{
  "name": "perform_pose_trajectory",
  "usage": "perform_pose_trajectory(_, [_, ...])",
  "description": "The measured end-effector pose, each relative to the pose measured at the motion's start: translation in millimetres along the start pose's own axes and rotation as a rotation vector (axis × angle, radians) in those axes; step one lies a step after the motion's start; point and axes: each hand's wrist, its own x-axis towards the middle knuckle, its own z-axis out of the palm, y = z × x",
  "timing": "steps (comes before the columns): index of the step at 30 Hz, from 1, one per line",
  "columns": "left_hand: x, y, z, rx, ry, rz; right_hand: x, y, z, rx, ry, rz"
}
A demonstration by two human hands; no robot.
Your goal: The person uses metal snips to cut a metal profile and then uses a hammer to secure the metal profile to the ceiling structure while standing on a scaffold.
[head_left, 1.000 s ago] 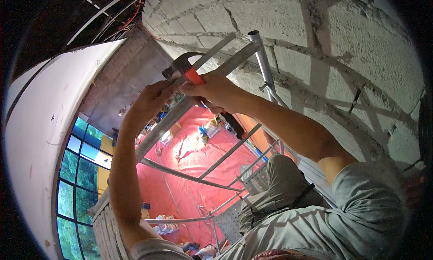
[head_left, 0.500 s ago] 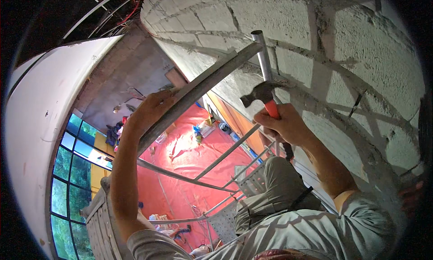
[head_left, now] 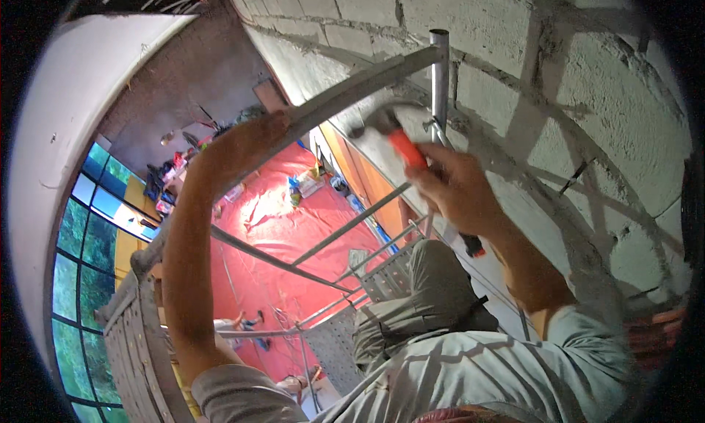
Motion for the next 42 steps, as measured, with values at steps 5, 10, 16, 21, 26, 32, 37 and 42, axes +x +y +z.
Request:
perform_pose_trajectory(5, [5, -37, 23, 0.326, 0.154, 0.152, 6, -40, 19, 0.225, -0.104, -0.11])
perform_pose_trajectory(10, [17, -30, 26, 0.468, 0.18, 0.234, 8, 25, 58, -0.163, 0.037, -0.192])
perform_pose_trajectory(16, [7, -40, 32, 0.673, 0.352, 0.411, 48, 2, 69, -0.257, 0.168, -0.429])
perform_pose_trajectory(21, [16, -15, 23, 0.374, 0.112, 0.129, 54, 34, 77, -0.341, 0.133, -0.337])
perform_pose_trajectory(26, [14, -14, 28, 0.134, 0.14, -0.167, 54, 25, 71, -0.328, 0.111, -0.336])
perform_pose_trajectory(32, [28, -26, 33, 0.115, 0.189, -0.072, 35, -10, 27, 0.38, 0.171, -0.576])
perform_pose_trajectory(37, [19, -49, 41, 0.055, 0.236, -0.006, 67, 23, 82, -0.383, 0.107, -0.299])
perform_pose_trajectory(42, [19, -40, 32, 0.067, 0.212, -0.009, 56, 0, 69, -0.209, 0.243, -0.363])
